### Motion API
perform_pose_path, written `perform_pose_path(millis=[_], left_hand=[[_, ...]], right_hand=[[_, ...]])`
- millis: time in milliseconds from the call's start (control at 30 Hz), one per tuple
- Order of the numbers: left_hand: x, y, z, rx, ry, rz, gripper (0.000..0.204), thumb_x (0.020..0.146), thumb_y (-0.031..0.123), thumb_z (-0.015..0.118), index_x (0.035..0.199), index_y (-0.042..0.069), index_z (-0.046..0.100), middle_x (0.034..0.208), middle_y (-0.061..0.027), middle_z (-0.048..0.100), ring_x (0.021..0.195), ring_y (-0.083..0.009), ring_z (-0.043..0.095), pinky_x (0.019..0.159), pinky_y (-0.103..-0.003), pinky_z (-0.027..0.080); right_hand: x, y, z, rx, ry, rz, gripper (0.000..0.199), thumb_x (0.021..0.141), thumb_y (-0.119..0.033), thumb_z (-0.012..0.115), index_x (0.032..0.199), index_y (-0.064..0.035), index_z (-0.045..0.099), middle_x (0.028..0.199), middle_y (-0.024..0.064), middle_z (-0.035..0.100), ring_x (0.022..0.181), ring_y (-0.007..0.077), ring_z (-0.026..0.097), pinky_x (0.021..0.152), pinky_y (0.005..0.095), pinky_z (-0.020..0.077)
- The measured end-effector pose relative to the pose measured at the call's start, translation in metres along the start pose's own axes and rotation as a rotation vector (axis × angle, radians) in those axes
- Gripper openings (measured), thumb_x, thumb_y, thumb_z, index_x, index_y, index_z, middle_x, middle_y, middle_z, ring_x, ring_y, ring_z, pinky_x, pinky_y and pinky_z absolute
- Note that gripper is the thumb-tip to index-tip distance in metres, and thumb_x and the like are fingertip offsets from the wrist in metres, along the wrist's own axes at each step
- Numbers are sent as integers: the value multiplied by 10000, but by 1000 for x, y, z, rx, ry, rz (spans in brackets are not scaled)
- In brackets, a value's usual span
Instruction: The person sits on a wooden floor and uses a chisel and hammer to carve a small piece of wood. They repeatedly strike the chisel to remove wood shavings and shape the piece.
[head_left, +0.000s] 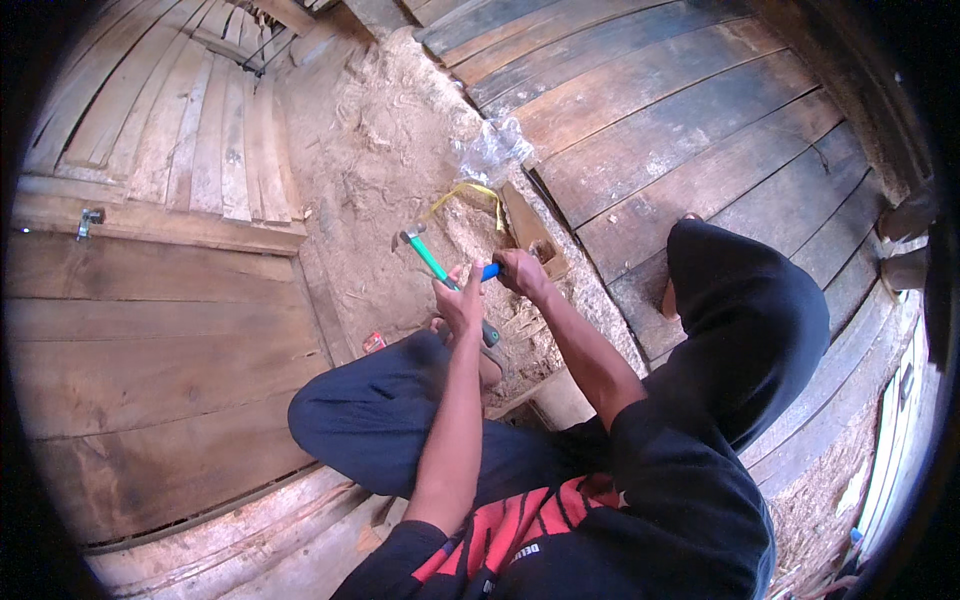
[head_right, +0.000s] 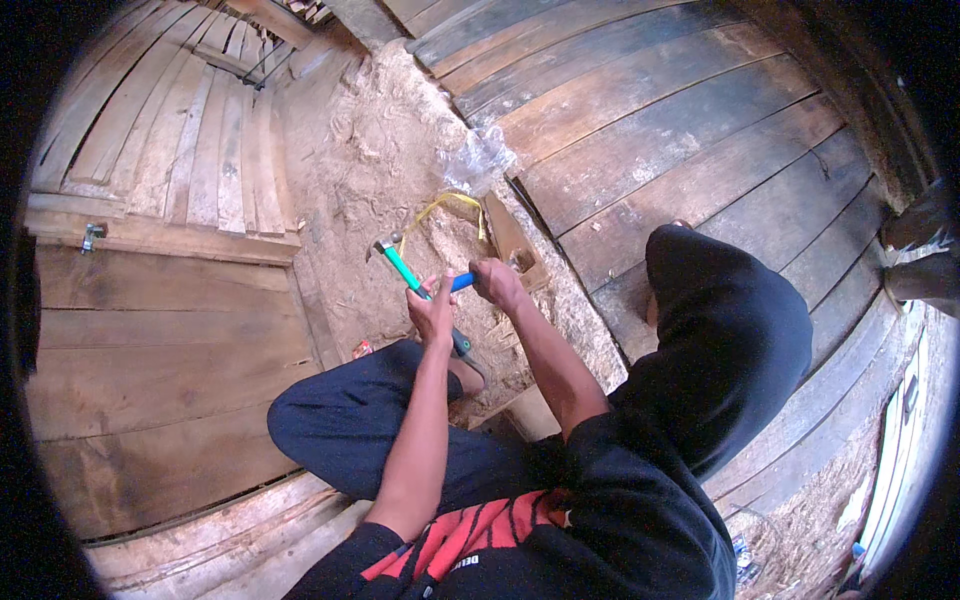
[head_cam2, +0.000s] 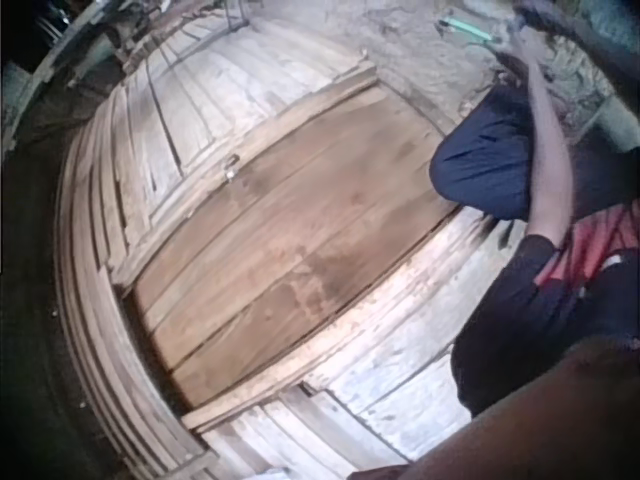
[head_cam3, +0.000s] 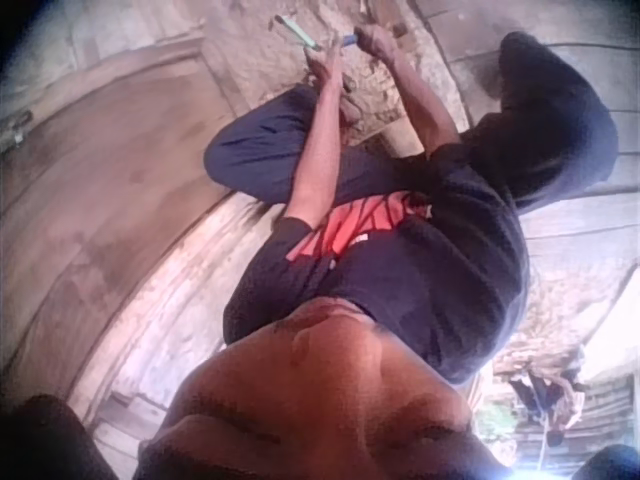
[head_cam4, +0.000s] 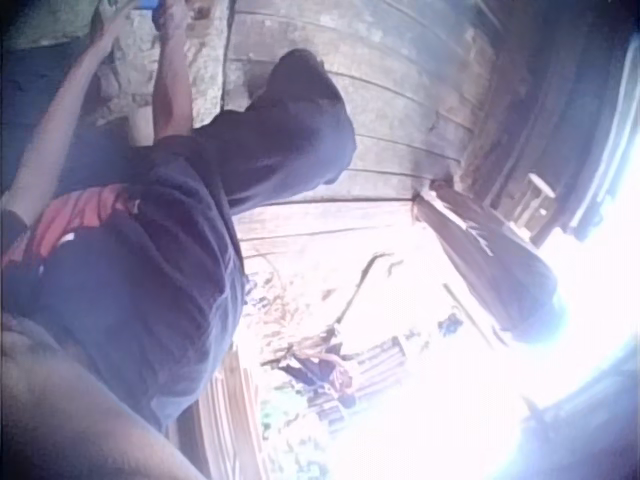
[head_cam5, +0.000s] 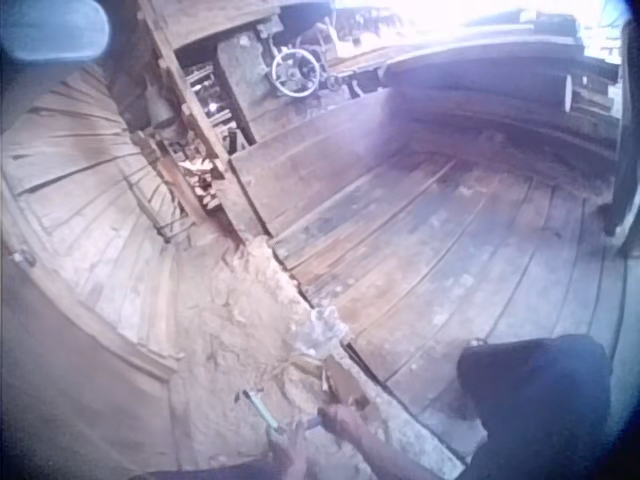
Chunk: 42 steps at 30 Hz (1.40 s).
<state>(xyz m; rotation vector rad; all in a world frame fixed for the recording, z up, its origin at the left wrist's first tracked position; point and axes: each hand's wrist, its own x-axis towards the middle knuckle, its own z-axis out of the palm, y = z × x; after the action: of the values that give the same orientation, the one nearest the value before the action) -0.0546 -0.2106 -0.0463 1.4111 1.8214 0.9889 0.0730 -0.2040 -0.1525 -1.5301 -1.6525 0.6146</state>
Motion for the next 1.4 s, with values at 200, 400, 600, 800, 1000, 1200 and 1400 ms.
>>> perform_pose_path(millis=[200, 400, 600, 800, 1000, 1200, 1400], left_hand=[[33, -16, 8, -98, -221, -204, 415, 786, 308, 767, 866, 38, 462, 658, -53, 564, 416, -120, 524, 347, -253, 406], [37, -12, 13, -77, -112, -189, 317, 828, 216, 681, 875, 31, 428, 725, -127, 647, 424, -148, 548, 356, -266, 419], [50, -35, 8, -107, -72, -230, 333, 833, 239, 664, 882, -2, 439, 727, -139, 611, 430, -184, 561, 357, -309, 438], [64, -79, 11, -180, -20, -425, 223, 839, 178, 629, 777, -1, 510, 713, -116, 651, 408, -127, 514, 335, -254, 360], [38, -111, 21, 31, -156, -584, 304, 855, 267, 675, 732, 36, 522, 585, -72, 566, 400, -132, 519, 327, -265, 363], [21, -71, 26, -62, -41, -397, 341, 845, 276, 687, 808, 22, 463, 642, -99, 570, 391, -158, 526, 331, -298, 405], [39, -34, 8, 202, 67, -106, 397, 854, 337, 676, 877, -16, 496, 745, -175, 610, 566, -299, 645, 484, -417, 519]], right_hand=[[-7, 6, -12, -29, 133, 99, 314, 732, -149, 647, 1032, -61, 615, 987, 167, 623, 973, 355, 587, 806, 437, 498], [-41, 60, -38, -329, 202, 496, 328, 777, -183, 667, 1078, -71, 604, 1017, 197, 596, 961, 373, 582, 824, 466, 480], [-49, 77, -38, -44, 240, 589, 339, 802, -199, 685, 1113, -71, 638, 962, 226, 641, 907, 383, 626, 796, 436, 498], [-48, 82, -36, -10, 266, 642, 316, 777, -178, 676, 1080, -87, 677, 948, 214, 645, 906, 381, 621, 806, 438, 496], [-48, 93, -50, 35, 223, 654, 311, 810, -225, 651, 1070, -56, 683, 874, 223, 671, 817, 345, 668, 733, 406, 515], [-56, 93, -58, 92, 198, 749, 362, 829, -300, 654, 1093, -55, 681, 904, 210, 687, 847, 330, 680, 756, 395, 520], [-59, 94, -48, 44, 185, 713, 412, 843, -318, 648, 1166, -62, 642, 978, 221, 679, 905, 342, 669, 803, 404, 519]])
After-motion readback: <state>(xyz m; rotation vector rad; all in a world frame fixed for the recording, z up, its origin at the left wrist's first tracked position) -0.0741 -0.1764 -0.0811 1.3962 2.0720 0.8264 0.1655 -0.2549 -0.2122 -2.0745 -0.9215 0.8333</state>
